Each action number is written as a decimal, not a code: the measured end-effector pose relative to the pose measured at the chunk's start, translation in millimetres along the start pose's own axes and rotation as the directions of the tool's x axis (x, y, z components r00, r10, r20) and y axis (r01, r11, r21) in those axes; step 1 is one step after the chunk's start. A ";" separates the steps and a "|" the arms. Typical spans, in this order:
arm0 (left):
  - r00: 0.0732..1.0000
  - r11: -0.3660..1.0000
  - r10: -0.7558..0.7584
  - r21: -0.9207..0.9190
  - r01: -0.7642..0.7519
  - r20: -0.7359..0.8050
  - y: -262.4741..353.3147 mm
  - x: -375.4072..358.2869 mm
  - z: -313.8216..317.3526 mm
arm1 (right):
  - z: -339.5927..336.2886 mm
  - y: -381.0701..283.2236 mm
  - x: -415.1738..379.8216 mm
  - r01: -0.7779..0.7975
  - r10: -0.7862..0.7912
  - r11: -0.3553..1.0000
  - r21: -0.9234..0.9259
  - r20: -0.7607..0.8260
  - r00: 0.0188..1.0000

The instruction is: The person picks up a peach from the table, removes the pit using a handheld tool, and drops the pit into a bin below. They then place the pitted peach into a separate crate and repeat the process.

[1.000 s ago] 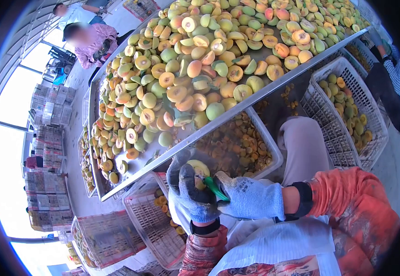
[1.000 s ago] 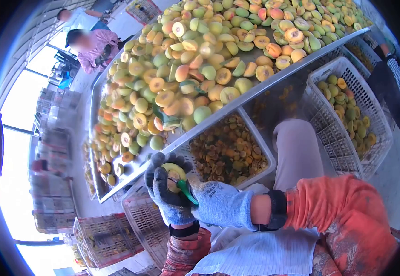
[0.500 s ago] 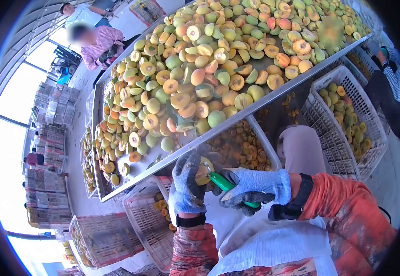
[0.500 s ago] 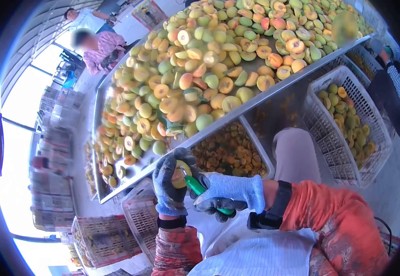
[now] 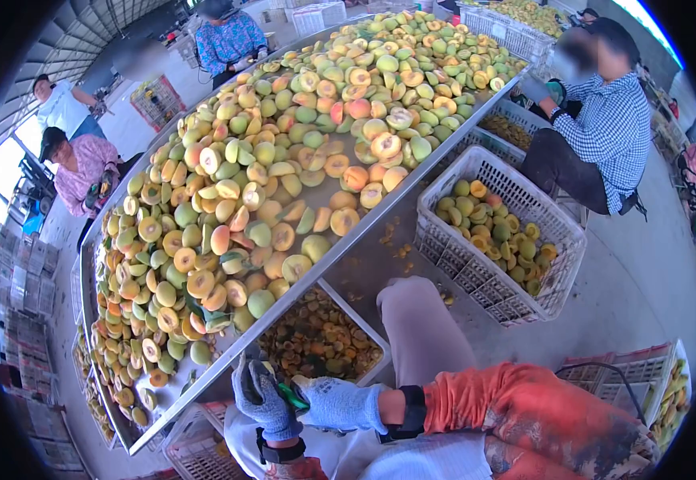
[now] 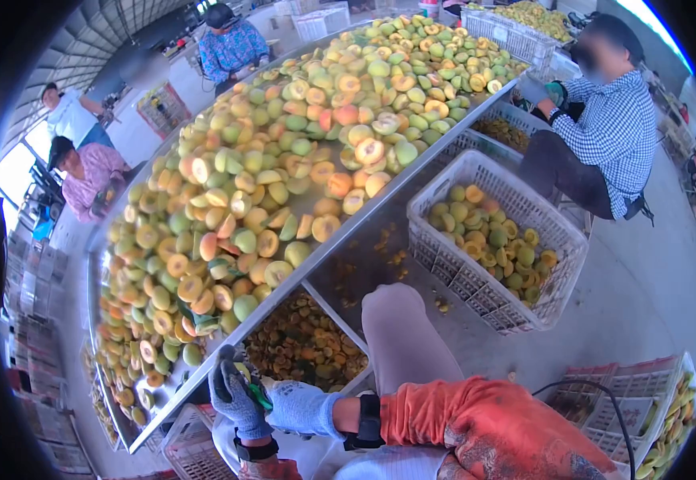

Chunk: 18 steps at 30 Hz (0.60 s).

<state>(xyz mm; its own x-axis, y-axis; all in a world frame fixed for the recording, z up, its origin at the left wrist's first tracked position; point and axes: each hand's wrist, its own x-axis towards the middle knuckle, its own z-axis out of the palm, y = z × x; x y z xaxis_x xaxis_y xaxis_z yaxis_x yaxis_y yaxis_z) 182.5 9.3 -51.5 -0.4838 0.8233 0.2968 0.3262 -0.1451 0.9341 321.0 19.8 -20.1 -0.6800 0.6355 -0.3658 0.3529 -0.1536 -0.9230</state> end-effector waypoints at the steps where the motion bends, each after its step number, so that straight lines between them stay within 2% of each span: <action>1: 1.000 0.998 -0.014 -0.069 0.012 -0.018 -6.0 -0.5 3.5 | -1.3 -0.7 -1.7 -0.014 0.013 0.998 -0.056 -0.013 1.000; 3: 0.973 0.905 -0.223 -0.358 0.229 0.059 9.6 2.0 8.6 | -7.4 -11.9 -13.5 0.005 -0.011 0.995 -0.104 -0.058 0.998; 4: 0.901 0.809 -0.425 -0.409 0.422 0.088 24.9 5.5 10.8 | -11.3 -15.3 -17.3 0.029 -0.042 0.988 -0.152 -0.087 0.995; 5: 0.921 0.821 -0.381 -0.430 0.376 0.078 20.7 2.9 15.5 | -10.6 -11.3 -15.3 0.022 -0.038 0.987 -0.156 -0.099 0.994; 7: 0.922 0.851 -0.372 -0.359 0.384 0.105 24.9 4.9 16.0 | -5.4 -0.8 -7.4 0.079 -0.108 0.965 -0.251 -0.106 0.988; 9: 0.932 0.847 -0.353 -0.395 0.357 0.084 19.2 1.8 16.3 | -6.9 2.9 -9.5 0.102 -0.137 0.950 -0.296 -0.100 0.985; 11: 0.940 0.847 -0.337 -0.418 0.328 0.053 7.9 -2.8 12.0 | -1.5 10.2 -7.9 0.222 -0.307 0.877 -0.425 -0.142 0.941; 12: 0.955 0.881 -0.287 -0.373 0.293 0.071 1.0 -5.0 9.5 | -5.2 9.2 -8.0 0.227 -0.309 0.878 -0.420 -0.137 0.941; 13: 0.967 0.911 -0.238 -0.325 0.254 0.089 -5.1 -6.2 4.8 | -11.9 8.5 -7.6 0.186 -0.195 0.964 -0.192 -0.032 0.980; 14: 0.981 0.943 -0.160 -0.275 0.186 0.111 5.9 -6.5 5.6 | -13.9 5.2 -8.2 0.102 -0.106 0.994 0.040 0.108 0.988; 15: 0.912 0.833 -0.364 -0.372 0.409 0.189 17.8 -4.5 4.5 | -10.9 3.7 -1.4 0.014 -0.049 0.980 0.201 0.174 0.983; 17: 0.882 0.724 -0.375 -0.503 0.471 0.285 13.4 4.1 -0.8 | -27.8 -18.3 -21.4 -0.082 -0.013 0.916 0.394 0.232 0.973; 18: 0.871 0.707 -0.414 -0.508 0.491 0.265 15.7 5.4 0.6 | -19.1 -0.9 -7.7 -0.024 -0.050 0.936 0.350 0.201 0.978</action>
<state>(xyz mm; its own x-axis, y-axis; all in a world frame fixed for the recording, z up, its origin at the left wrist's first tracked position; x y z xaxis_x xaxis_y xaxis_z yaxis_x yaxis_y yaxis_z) 185.5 11.8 -35.3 -0.3411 0.9224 -0.1811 -0.4199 0.0228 0.9073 338.2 29.5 -14.2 -0.8119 0.4775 -0.3360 0.1219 -0.4242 -0.8973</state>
